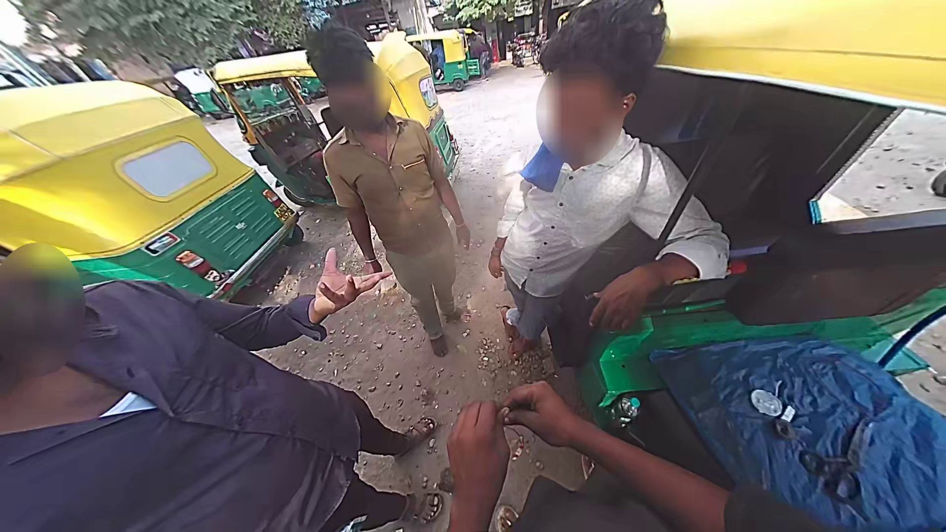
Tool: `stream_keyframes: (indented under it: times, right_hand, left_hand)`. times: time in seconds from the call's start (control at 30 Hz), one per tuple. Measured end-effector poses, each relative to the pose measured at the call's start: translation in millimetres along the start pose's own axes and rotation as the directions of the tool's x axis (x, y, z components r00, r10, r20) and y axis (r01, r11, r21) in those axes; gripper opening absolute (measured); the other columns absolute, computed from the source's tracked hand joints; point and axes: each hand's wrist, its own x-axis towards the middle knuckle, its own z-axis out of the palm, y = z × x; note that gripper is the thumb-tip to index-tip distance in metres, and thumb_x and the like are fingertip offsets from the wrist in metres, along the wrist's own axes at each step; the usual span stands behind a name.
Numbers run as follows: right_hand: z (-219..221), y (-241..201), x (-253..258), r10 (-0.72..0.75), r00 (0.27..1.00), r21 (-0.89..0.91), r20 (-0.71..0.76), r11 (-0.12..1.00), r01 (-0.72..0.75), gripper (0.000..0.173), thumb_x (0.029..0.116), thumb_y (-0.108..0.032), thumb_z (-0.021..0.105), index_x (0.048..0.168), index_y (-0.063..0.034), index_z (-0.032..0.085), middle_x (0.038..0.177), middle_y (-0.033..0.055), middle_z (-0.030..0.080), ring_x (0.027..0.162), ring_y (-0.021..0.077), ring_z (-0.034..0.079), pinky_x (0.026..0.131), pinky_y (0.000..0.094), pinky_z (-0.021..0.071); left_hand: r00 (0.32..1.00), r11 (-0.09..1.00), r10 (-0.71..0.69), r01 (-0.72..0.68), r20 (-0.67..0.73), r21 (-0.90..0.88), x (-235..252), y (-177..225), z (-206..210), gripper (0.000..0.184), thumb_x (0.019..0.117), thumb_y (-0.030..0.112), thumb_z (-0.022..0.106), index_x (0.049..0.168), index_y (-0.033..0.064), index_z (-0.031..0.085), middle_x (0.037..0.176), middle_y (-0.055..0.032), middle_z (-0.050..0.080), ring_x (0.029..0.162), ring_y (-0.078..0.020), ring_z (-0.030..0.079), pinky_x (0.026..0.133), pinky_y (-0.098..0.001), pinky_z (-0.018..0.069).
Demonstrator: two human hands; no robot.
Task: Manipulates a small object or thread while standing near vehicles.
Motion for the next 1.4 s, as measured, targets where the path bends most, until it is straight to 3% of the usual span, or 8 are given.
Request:
stream_keyframes:
  times: [0.2,0.37,0.47,0.77,0.9,1.07,1.17,1.4]
  right_hand:
    - [13,-6,-2,0.083,0.996,0.010,-0.029,0.997,-0.083,0.020,0.0858,-0.028,0.083,0.093,-0.0111,0.076,0.081,-0.0023,0.073,0.070,0.0062,0.066,0.071,0.0305,0.0574]
    - [22,-12,-10,0.035,0.995,0.071,0.095,0.997,-0.042,0.018,0.0982,-0.021,0.070,0.108,-0.0075,0.073,0.093,0.0013,0.075,0.079,0.0087,0.070,0.077,0.0308,0.0601]
    - [30,-12,-13,0.003,0.997,0.017,0.079,1.000,-0.004,0.018,0.1012,-0.020,0.065,0.106,-0.0073,0.077,0.089,0.0017,0.074,0.073,0.0078,0.068,0.072,0.0292,0.0589]
    - [49,-26,-11,0.139,0.989,-0.040,-0.040,0.989,-0.141,0.017,0.0844,-0.028,0.085,0.092,-0.0139,0.078,0.084,-0.0047,0.075,0.074,0.0037,0.068,0.075,0.0301,0.0582]
    - [53,-25,-12,0.068,0.996,-0.011,0.053,0.998,-0.067,0.018,0.0965,-0.025,0.072,0.107,-0.0106,0.076,0.094,-0.0005,0.076,0.081,0.0076,0.070,0.080,0.0314,0.0596]
    - [58,-27,-10,0.094,0.992,-0.081,0.085,0.993,-0.087,0.022,0.1031,-0.025,0.062,0.108,-0.0097,0.076,0.089,0.0014,0.074,0.073,0.0082,0.067,0.072,0.0307,0.0569]
    - [61,-27,-9,0.102,0.995,-0.094,0.018,0.991,-0.100,0.017,0.0964,-0.028,0.072,0.103,-0.0143,0.080,0.089,-0.0029,0.077,0.077,0.0047,0.069,0.077,0.0300,0.0579]
    - [69,-30,-13,0.114,0.989,-0.150,-0.095,0.980,-0.127,0.023,0.0829,-0.033,0.085,0.089,-0.0130,0.077,0.078,-0.0040,0.071,0.064,0.0041,0.062,0.066,0.0289,0.0540]
  left_hand:
    - [1.000,1.000,0.001,-0.001,0.019,0.011,-6,-5,-9,0.027,0.1000,0.032,0.054,0.089,0.0172,0.073,0.083,0.0035,0.069,0.083,-0.0140,0.069,0.071,-0.0340,0.0593]
    - [1.000,1.000,0.017,-0.017,0.006,-0.007,-13,-12,-14,0.029,0.1005,0.033,0.054,0.088,0.0158,0.073,0.083,0.0020,0.069,0.083,-0.0148,0.069,0.070,-0.0348,0.0594]
    - [1.000,1.000,0.017,-0.017,-0.014,-0.011,-17,-17,-20,0.029,0.1005,0.033,0.053,0.089,0.0165,0.074,0.086,0.0024,0.071,0.085,-0.0144,0.070,0.071,-0.0342,0.0599]
    - [1.000,0.999,0.014,-0.014,0.001,-0.043,-29,-28,-35,0.025,0.1002,0.030,0.056,0.092,0.0157,0.074,0.088,0.0022,0.071,0.087,-0.0146,0.070,0.073,-0.0347,0.0598]
    - [0.999,0.998,0.026,-0.027,-0.024,-0.055,-30,-33,-38,0.027,0.1009,0.032,0.053,0.091,0.0158,0.074,0.085,0.0021,0.070,0.084,-0.0144,0.069,0.071,-0.0345,0.0590]
    - [0.999,0.999,0.022,-0.024,-0.035,-0.045,-32,-36,-43,0.028,0.1013,0.033,0.053,0.091,0.0157,0.074,0.085,0.0027,0.070,0.084,-0.0141,0.069,0.072,-0.0339,0.0591]
    - [1.000,0.999,0.011,-0.012,-0.027,-0.035,-33,-36,-44,0.026,0.1007,0.030,0.054,0.091,0.0160,0.073,0.085,0.0020,0.070,0.085,-0.0147,0.069,0.072,-0.0348,0.0592]
    - [1.000,0.998,-0.010,0.011,0.028,-0.060,-36,-37,-49,0.025,0.1017,0.030,0.056,0.094,0.0137,0.072,0.088,-0.0003,0.070,0.087,-0.0166,0.069,0.075,-0.0362,0.0588]
